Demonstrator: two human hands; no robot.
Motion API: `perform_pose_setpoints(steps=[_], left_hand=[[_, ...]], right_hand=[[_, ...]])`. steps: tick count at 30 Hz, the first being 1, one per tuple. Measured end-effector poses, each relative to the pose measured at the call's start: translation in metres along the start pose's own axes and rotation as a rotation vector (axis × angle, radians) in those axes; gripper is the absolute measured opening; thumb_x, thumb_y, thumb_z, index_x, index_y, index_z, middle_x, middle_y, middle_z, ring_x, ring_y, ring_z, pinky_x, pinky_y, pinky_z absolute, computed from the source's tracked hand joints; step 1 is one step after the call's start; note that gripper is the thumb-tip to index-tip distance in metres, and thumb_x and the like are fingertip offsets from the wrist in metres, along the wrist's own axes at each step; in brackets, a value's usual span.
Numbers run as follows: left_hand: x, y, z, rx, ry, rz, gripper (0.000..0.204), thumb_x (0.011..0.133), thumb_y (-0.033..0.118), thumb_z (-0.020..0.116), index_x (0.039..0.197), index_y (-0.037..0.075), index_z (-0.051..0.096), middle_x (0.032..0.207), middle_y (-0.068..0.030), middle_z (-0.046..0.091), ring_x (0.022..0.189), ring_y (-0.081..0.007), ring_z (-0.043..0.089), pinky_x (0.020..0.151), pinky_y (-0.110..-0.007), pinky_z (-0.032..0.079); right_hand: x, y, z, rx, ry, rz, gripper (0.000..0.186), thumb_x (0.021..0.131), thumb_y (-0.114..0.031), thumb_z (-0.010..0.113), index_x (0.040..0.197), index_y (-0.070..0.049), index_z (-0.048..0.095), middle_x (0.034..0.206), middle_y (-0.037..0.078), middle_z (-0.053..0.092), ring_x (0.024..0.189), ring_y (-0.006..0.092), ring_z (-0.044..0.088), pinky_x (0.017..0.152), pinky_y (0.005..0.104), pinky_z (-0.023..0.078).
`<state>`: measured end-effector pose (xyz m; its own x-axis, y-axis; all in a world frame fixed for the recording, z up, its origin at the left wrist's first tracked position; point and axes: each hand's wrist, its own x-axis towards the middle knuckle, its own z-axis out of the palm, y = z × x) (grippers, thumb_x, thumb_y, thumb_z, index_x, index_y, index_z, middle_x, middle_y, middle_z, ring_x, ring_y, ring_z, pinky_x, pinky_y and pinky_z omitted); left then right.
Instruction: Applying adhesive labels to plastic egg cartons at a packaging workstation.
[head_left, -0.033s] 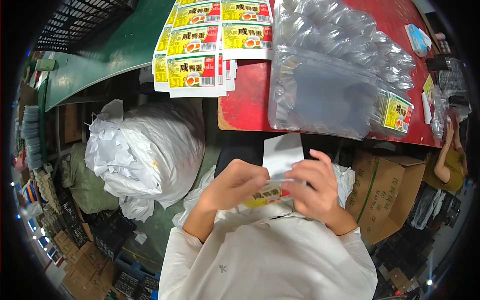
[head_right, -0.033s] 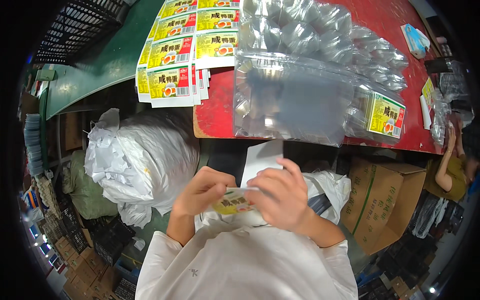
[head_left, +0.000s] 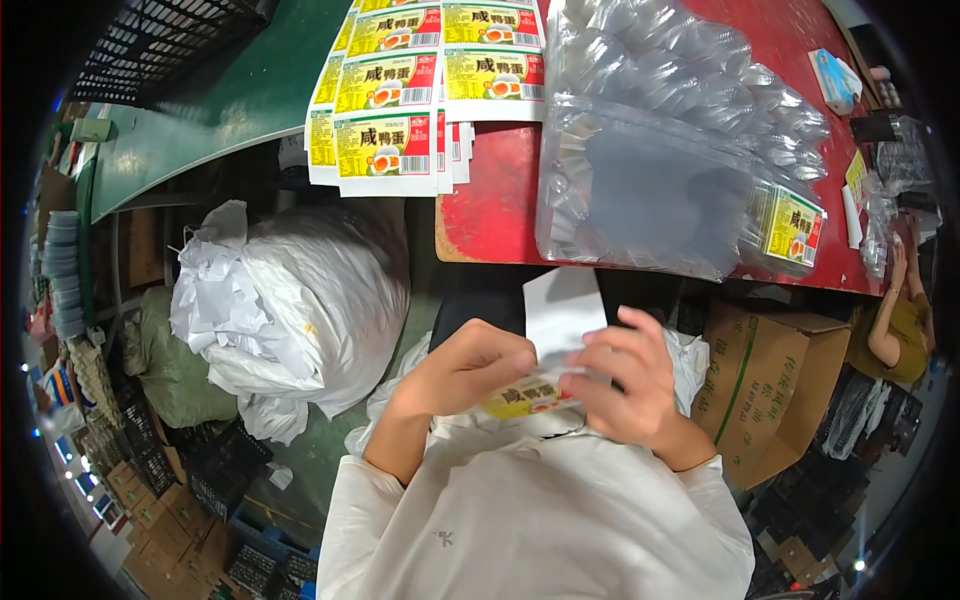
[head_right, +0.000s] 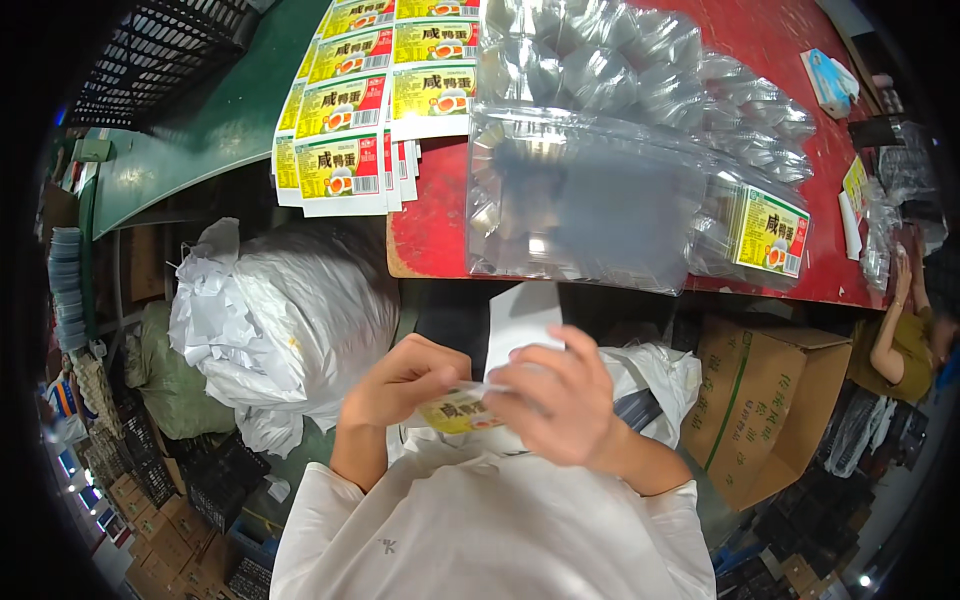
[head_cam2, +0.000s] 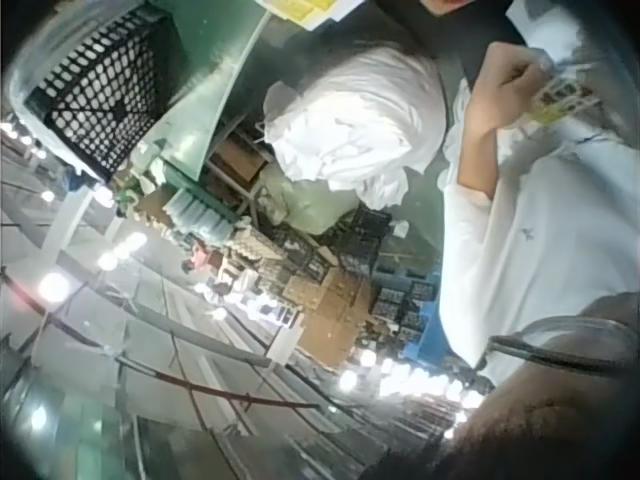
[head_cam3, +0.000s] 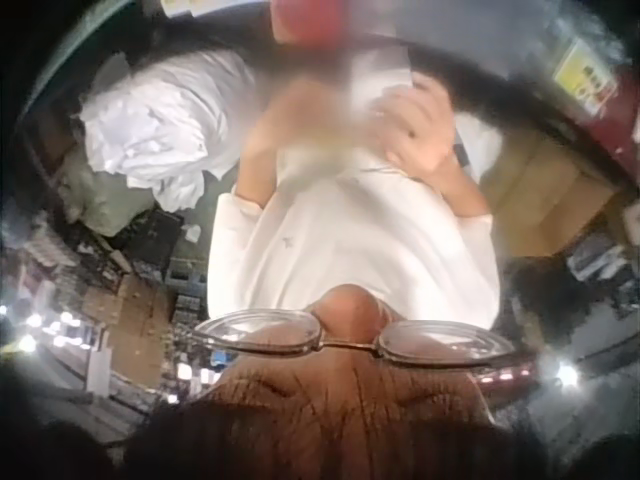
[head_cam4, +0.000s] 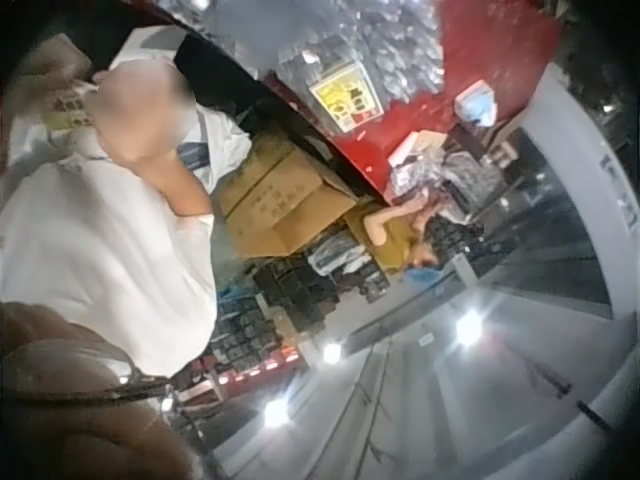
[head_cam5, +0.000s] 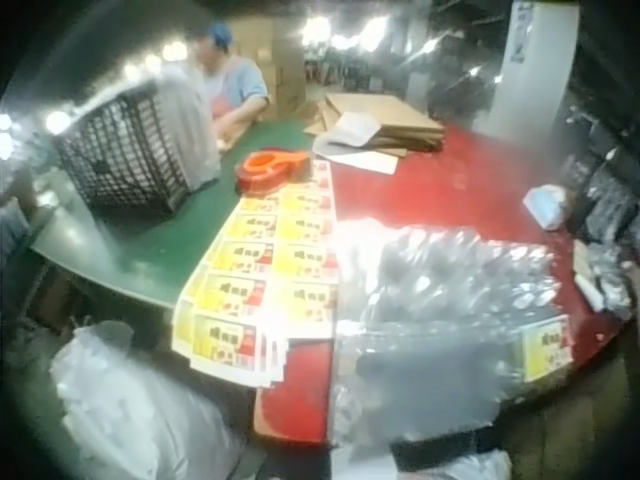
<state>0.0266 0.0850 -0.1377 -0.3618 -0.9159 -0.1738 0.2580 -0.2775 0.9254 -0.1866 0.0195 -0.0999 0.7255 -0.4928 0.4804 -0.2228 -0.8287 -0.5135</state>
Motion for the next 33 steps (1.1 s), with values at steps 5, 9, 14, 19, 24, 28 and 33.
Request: perform_pose_setpoints(steps=[5, 9, 14, 19, 24, 28, 33], left_hand=[[0.008, 0.014, -0.015, -0.119, -0.183, -0.259, 0.039, 0.100, 0.019, 0.055, 0.067, 0.002, 0.047, 0.063, 0.0095, 0.035, 0.060, -0.0047, 0.026, 0.050, -0.025, 0.025], [0.017, 0.020, -0.003, -0.082, 0.001, -0.407, 0.041, 0.100, 0.023, 0.057, 0.066, 0.001, 0.051, 0.062, 0.0091, 0.042, 0.059, -0.0016, 0.034, 0.052, -0.023, 0.031], [0.014, 0.019, -0.022, -0.072, 0.205, -0.152, 0.038, 0.093, 0.017, 0.064, 0.062, -0.001, 0.053, 0.062, 0.0048, 0.050, 0.061, -0.0018, 0.037, 0.052, -0.024, 0.031], [0.020, 0.064, -0.009, 0.347, 0.456, 0.092, 0.019, 0.078, -0.001, 0.070, 0.096, 0.000, 0.064, 0.074, -0.0042, 0.065, 0.053, -0.0069, 0.037, 0.049, -0.023, 0.030], [0.034, 0.079, -0.010, 0.420, 0.456, 0.142, 0.014, 0.085, 0.003, 0.065, 0.098, -0.001, 0.066, 0.073, -0.0076, 0.069, 0.058, -0.0101, 0.062, 0.054, -0.022, 0.042], [0.055, 0.079, -0.014, 0.369, 0.455, 0.124, 0.009, 0.085, 0.007, 0.068, 0.088, -0.001, 0.065, 0.058, -0.0039, 0.059, 0.052, -0.0085, 0.057, 0.053, -0.023, 0.040], [0.069, 0.075, -0.013, 0.394, 0.487, 0.182, 0.020, 0.080, 0.012, 0.072, 0.094, 0.001, 0.063, 0.050, -0.0024, 0.049, 0.047, -0.0073, 0.045, 0.050, -0.025, 0.033]], right_hand=[[0.013, -0.013, -0.015, -0.083, -0.051, -0.323, 0.019, 0.067, -0.009, 0.074, 0.084, -0.014, 0.069, 0.097, -0.001, 0.069, 0.095, 0.0262, 0.059, 0.084, 0.0459, 0.047], [0.027, -0.019, -0.030, -0.015, 0.111, -0.521, 0.018, 0.068, -0.003, 0.064, 0.083, -0.012, 0.070, 0.096, 0.000, 0.068, 0.084, 0.0223, 0.061, 0.063, 0.0327, 0.047], [0.043, 0.008, -0.064, 0.408, 0.356, -0.363, 0.008, 0.080, -0.004, 0.069, 0.088, -0.003, 0.070, 0.085, 0.010, 0.068, 0.069, 0.0207, 0.062, 0.050, 0.0275, 0.047], [0.058, 0.035, -0.090, 0.350, 0.672, 0.343, 0.005, 0.085, 0.005, 0.060, 0.088, 0.002, 0.062, 0.078, 0.007, 0.062, 0.065, 0.0140, 0.054, 0.059, 0.0256, 0.043], [0.058, 0.075, -0.088, 0.493, 0.547, 0.617, 0.008, 0.086, 0.003, 0.067, 0.094, 0.004, 0.066, 0.084, 0.002, 0.065, 0.070, 0.0047, 0.056, 0.063, 0.0182, 0.044], [0.063, 0.079, -0.083, 0.471, 0.507, 0.684, 0.005, 0.086, 0.003, 0.068, 0.091, 0.004, 0.067, 0.081, 0.001, 0.065, 0.069, 0.0041, 0.056, 0.062, 0.0177, 0.044], [0.068, 0.077, -0.080, 0.453, 0.497, 0.688, 0.005, 0.086, 0.003, 0.069, 0.091, 0.004, 0.067, 0.080, 0.001, 0.065, 0.067, 0.0035, 0.055, 0.060, 0.0174, 0.042]])
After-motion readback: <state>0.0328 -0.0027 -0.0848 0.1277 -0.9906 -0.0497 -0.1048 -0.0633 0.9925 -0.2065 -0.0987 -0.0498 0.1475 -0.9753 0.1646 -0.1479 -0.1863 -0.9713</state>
